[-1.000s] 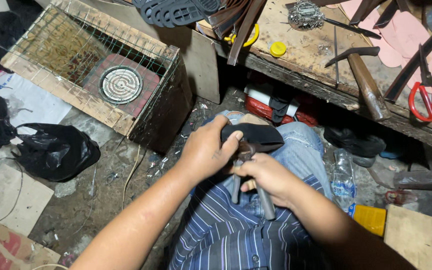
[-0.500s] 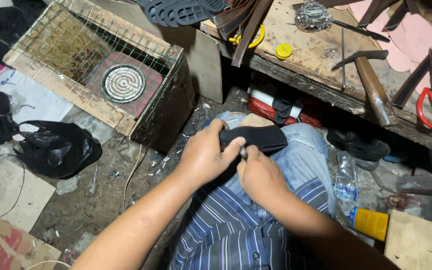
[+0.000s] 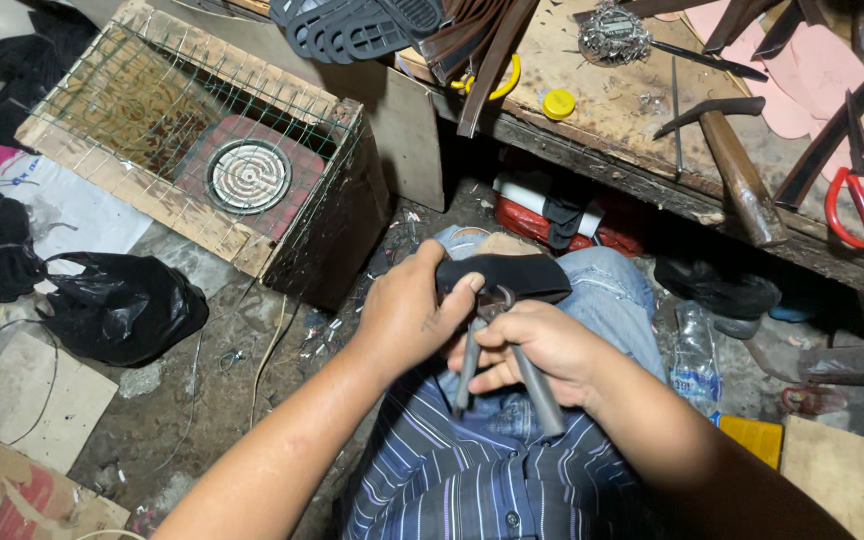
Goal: The person sits on the floor of a shoemaking workshop and lasts a shoe: they pull the shoe upper over the insole, use pincers to grip and stretch the upper material, and hammer the edges to secure it, working the shoe on their lap and turning it to treat different sides.
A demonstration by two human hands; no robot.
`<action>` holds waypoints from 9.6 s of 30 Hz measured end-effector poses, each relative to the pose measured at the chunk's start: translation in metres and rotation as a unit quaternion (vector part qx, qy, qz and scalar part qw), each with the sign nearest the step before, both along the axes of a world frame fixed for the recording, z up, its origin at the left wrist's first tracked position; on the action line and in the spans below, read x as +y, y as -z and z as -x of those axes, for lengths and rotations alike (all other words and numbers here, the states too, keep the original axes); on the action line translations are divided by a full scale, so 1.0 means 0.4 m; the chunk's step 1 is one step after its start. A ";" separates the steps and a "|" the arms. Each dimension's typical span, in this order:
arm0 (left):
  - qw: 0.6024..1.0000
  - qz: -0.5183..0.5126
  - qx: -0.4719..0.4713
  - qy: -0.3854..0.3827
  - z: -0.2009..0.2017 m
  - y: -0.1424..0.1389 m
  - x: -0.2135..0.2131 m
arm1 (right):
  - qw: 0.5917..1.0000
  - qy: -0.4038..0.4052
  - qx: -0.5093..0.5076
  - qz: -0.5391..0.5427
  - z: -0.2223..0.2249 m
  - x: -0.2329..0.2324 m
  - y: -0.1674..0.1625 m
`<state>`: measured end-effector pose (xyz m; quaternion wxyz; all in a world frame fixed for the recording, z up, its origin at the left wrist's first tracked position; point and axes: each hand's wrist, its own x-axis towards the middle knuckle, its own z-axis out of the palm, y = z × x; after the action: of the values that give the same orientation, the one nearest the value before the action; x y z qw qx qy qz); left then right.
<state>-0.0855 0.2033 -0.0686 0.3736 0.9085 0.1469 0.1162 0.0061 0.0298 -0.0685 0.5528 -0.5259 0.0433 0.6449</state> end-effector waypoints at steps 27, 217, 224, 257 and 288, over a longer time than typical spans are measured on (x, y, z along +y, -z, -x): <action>1.000 0.017 -0.025 -0.009 0.019 0.038 0.010 | 0.719 -0.207 -0.631 0.204 0.096 0.033 0.113; 0.903 0.422 -0.052 0.054 -0.058 0.152 0.018 | 0.877 0.243 -0.410 0.060 -0.020 -0.333 0.362; 0.919 0.175 0.102 0.337 -0.316 0.124 -0.006 | 0.652 0.209 -0.689 0.239 -0.048 -0.560 0.178; 0.899 -0.238 0.113 0.349 -0.309 0.195 -0.266 | 0.672 0.095 -0.705 0.206 0.055 -0.606 0.191; 0.838 -0.463 -0.005 0.289 -0.281 0.177 -0.309 | 0.678 0.108 -0.711 0.152 0.043 -0.610 0.264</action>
<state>0.0269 0.0798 -0.1396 -0.0733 0.9760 -0.1955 0.0618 -0.0113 -0.2141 -0.1743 0.3955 -0.8945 -0.2084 -0.0029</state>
